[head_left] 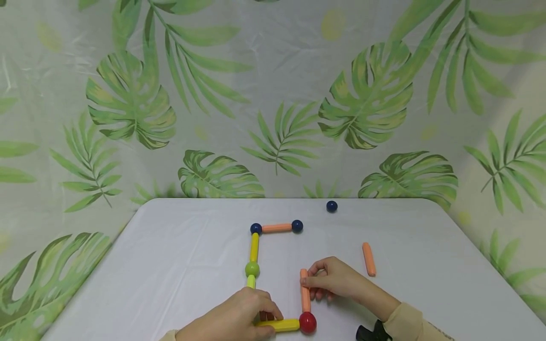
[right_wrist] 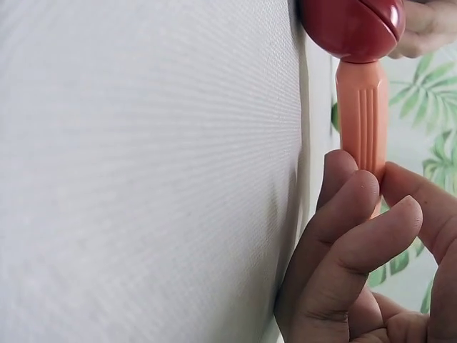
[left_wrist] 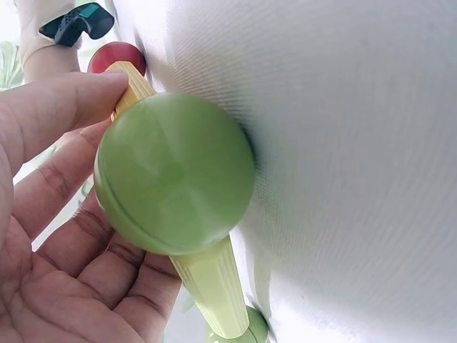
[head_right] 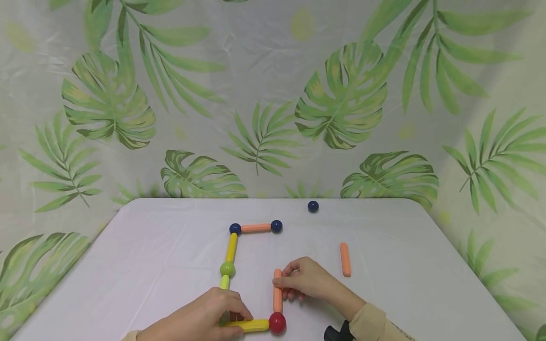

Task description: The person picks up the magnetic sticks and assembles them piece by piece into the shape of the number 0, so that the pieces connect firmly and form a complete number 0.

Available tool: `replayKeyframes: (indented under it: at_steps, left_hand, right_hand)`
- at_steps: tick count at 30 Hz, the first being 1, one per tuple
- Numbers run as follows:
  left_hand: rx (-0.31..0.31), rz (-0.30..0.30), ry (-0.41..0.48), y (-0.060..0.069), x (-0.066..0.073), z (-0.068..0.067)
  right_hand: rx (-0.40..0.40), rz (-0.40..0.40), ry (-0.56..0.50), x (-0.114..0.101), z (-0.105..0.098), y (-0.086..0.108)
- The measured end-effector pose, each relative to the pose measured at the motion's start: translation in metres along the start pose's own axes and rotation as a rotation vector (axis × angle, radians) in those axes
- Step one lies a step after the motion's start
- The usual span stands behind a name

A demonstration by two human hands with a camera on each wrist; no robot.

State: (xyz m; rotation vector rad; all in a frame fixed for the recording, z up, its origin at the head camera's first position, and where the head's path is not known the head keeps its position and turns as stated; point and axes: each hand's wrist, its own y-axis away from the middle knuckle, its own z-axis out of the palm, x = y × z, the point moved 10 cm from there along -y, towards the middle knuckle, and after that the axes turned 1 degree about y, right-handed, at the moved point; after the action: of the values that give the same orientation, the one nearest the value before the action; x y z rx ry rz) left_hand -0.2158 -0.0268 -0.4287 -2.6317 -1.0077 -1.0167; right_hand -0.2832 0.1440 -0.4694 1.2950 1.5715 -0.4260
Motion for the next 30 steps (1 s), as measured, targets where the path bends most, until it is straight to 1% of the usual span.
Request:
replayKeyframes:
  at_steps: [5,10,17,21,24,25,29,30]
  left_hand:
    - [0.003,-0.002,0.0,-0.002,0.002,0.0]
    - [0.014,0.021,0.003,-0.007,0.008,0.001]
    - [0.032,0.065,-0.006,-0.016,0.018,0.004]
    - [0.029,0.033,0.023,-0.02,0.017,0.006]
    - [0.032,0.015,0.04,-0.023,0.017,0.008]
    - [0.041,0.022,0.032,-0.024,0.018,0.008]
    - [0.065,0.044,0.008,-0.029,0.022,0.01]
    - [0.065,0.04,0.017,-0.03,0.022,0.011]
  right_hand:
    - [-0.001,-0.013,0.004,-0.002,-0.001,0.001]
    - [0.005,-0.014,0.019,0.0,-0.001,0.001]
    - [-0.001,-0.047,0.014,-0.002,-0.002,0.002]
    - [0.015,-0.03,0.055,0.0,-0.008,0.003]
    - [0.061,-0.019,0.112,-0.001,-0.021,0.003]
    - [0.085,-0.016,0.13,-0.002,-0.028,0.003]
    - [0.194,-0.026,0.187,-0.009,-0.063,0.002]
    - [0.22,-0.027,0.198,-0.011,-0.073,0.0]
